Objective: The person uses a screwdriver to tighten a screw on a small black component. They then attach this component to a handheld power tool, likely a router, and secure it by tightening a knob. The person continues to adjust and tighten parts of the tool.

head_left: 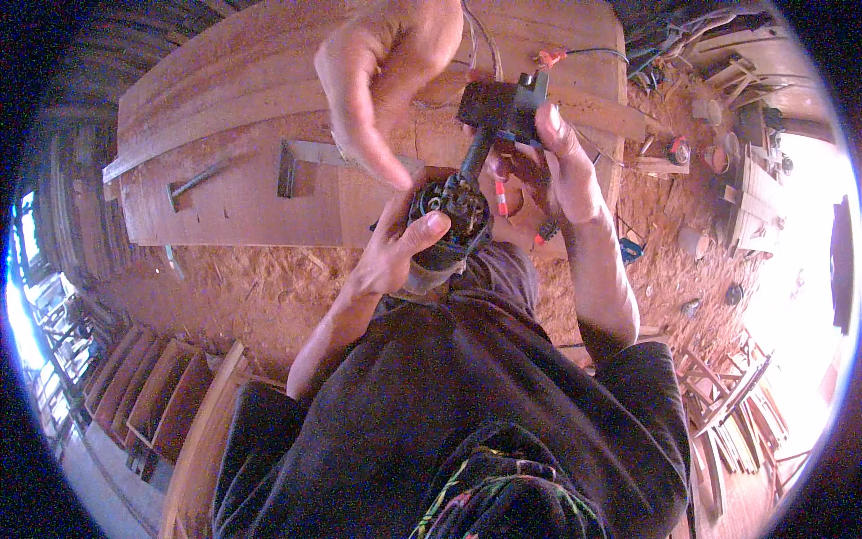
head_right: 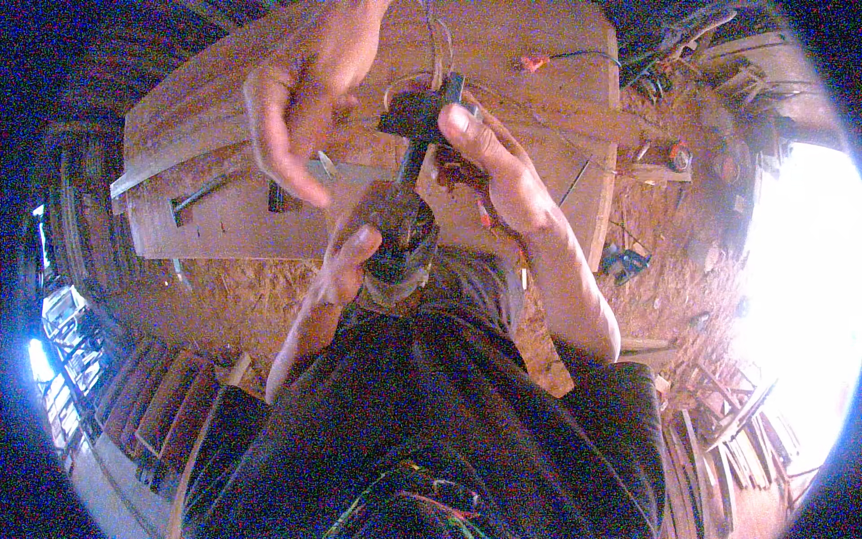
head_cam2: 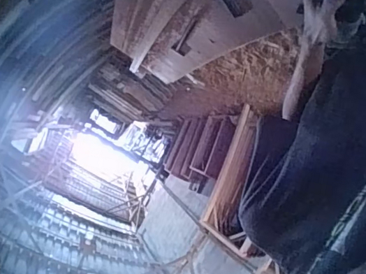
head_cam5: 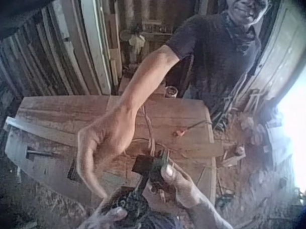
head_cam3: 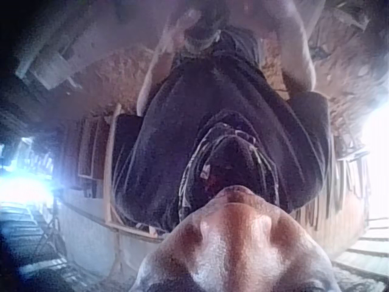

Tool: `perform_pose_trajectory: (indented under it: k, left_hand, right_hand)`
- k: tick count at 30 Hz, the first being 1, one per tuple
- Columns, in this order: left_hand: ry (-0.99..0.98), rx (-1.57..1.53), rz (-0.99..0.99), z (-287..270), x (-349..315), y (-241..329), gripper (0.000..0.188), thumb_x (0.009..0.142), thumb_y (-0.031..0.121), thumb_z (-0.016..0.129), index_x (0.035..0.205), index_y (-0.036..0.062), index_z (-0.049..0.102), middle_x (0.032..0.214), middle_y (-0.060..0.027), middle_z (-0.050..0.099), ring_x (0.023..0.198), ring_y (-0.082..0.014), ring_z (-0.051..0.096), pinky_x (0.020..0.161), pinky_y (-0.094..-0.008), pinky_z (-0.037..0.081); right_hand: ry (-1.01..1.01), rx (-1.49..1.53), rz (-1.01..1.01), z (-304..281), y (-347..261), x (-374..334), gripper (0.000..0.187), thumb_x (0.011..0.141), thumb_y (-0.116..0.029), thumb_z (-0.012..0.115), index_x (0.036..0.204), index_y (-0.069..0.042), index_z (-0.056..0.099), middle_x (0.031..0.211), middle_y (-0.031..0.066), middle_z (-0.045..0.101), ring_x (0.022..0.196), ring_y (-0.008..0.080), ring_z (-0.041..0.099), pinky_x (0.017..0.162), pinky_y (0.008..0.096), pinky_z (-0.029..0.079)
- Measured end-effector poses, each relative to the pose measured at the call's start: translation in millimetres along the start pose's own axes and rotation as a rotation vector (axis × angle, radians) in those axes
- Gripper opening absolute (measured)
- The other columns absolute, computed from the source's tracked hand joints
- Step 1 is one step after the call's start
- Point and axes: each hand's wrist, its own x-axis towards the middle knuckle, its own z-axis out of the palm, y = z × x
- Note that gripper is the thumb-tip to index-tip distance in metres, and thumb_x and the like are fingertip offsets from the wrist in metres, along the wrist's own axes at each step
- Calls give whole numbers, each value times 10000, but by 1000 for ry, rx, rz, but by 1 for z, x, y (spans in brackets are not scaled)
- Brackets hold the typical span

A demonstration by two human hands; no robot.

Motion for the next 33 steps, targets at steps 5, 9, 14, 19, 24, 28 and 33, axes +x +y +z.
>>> perform_pose_trajectory:
  k: [5, 9, 14, 19, 24, 28, 33]
  left_hand:
    - [84, 33, 21, 0, -2, -4, 749, 912, 471, 711, 1417, -17, 450, 1143, -74, 639, 965, -161, 636, 848, -313, 543]
    - [91, 94, 91, 11, -2, 1, 807, 884, 502, 721, 1429, -19, 434, 1178, -89, 625, 1026, -177, 615, 906, -337, 523]
    - [185, -43, 32, -8, -1, -27, 904, 864, 504, 737, 1504, -15, 365, 1334, -123, 584, 1200, -225, 577, 1010, -367, 479]
    - [132, -46, -11, 2, 1, -6, 974, 843, 516, 758, 1538, -11, 326, 1410, -136, 548, 1288, -248, 537, 1083, -391, 427]
    - [159, 2, -54, 8, 0, 3, 953, 852, 479, 764, 1535, -18, 322, 1408, -138, 549, 1283, -254, 538, 1094, -393, 414]
    - [195, 31, -67, 6, -3, -5, 895, 885, 433, 743, 1528, -28, 323, 1404, -142, 549, 1289, -242, 524, 1093, -380, 409]
    - [140, 55, 6, 6, 0, 3, 814, 936, 363, 705, 1522, -47, 315, 1390, -136, 550, 1292, -219, 513, 1091, -373, 407]
  right_hand:
    - [-18, 84, -18, 4, 3, 2, 590, 973, -455, 643, 1412, -80, 524, 1123, 25, 651, 916, 122, 597, 802, 275, 500]
    - [-4, 196, -109, 15, 9, -11, 665, 910, -225, 764, 1467, -53, 444, 1201, 63, 649, 1072, 181, 616, 914, 319, 510]
    - [-148, 14, -41, 21, 1, -23, 899, 832, -178, 848, 1537, 2, 318, 1352, 124, 585, 1268, 241, 552, 1083, 372, 428]
    - [-42, 104, -6, 35, -1, -27, 1025, 727, -393, 901, 1498, 19, 365, 1337, 116, 595, 1256, 244, 566, 1132, 390, 375]
    - [-29, 18, -119, 26, 12, -27, 1003, 723, -369, 929, 1454, 52, 388, 1382, 147, 546, 1335, 267, 473, 1131, 398, 364]
    - [3, -47, -96, 21, 22, -26, 1031, 733, -376, 924, 1490, 35, 358, 1392, 146, 539, 1325, 260, 488, 1133, 402, 363]
    - [-21, 18, -117, 22, 24, -30, 939, 836, -313, 851, 1530, 22, 314, 1427, 139, 512, 1340, 250, 476, 1134, 393, 361]
